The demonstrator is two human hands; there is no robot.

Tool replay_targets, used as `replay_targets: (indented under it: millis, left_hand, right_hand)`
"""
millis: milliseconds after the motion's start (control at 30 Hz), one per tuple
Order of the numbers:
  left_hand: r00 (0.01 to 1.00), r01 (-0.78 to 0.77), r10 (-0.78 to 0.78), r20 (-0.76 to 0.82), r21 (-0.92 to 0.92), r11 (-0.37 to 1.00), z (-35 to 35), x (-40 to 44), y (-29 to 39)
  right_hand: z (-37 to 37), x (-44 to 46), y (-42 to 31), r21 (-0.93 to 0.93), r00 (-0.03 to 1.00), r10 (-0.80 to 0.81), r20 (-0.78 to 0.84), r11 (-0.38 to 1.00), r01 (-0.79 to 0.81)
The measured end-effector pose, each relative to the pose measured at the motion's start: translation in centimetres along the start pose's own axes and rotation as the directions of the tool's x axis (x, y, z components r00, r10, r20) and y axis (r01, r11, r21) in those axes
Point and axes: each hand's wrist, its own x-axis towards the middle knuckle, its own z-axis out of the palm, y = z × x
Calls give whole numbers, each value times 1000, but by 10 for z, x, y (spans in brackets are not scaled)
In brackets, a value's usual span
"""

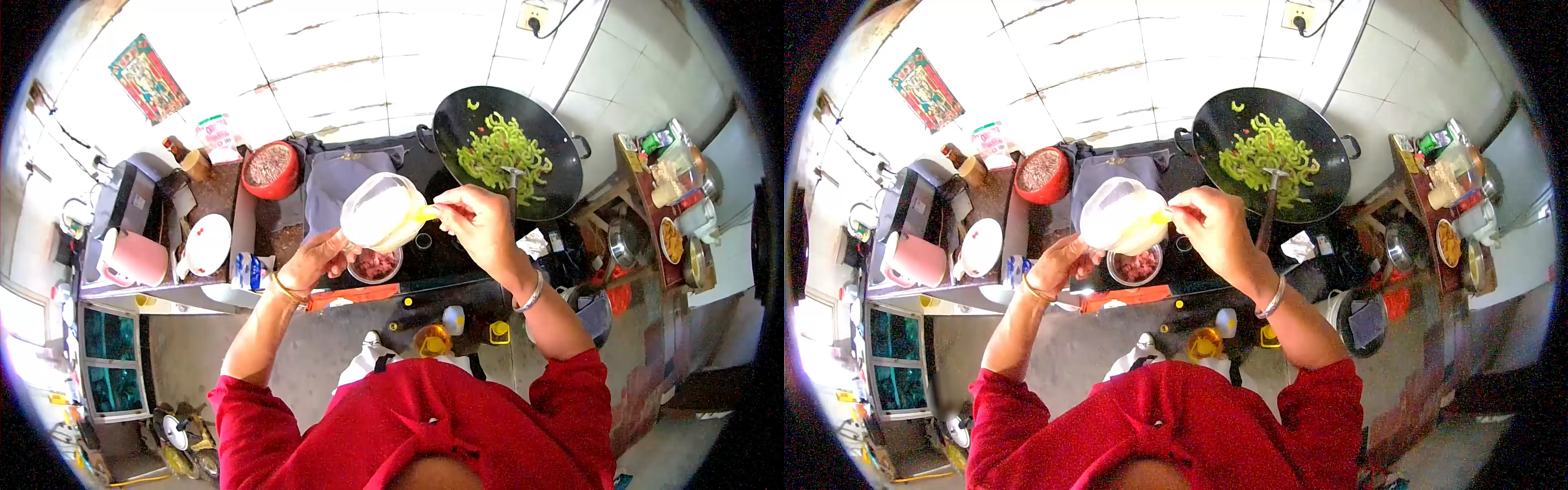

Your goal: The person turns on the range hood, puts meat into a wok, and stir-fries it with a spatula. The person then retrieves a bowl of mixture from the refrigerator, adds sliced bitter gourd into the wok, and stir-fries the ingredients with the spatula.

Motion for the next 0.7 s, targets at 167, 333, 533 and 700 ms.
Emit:
replay_targets:
  millis: [167,333,533,700]
  left_hand:
    - [999,-28,26,20,118,993,20,2,-3]
    - [998,-53,49,26,188,981,31,0,-5]
    - [994,-100,90,61,207,973,37,-5,-5]
    - [994,-77,71,83,67,995,27,-7,-14]
  right_hand:
    - [-9,-14,-13,-188,977,-157,147,965,184]
    - [-4,-31,1,57,967,191,168,978,-203]
    - [-13,-38,10,391,907,421,-14,837,-382]
    - [-30,-39,6,413,862,500,-87,805,-425]
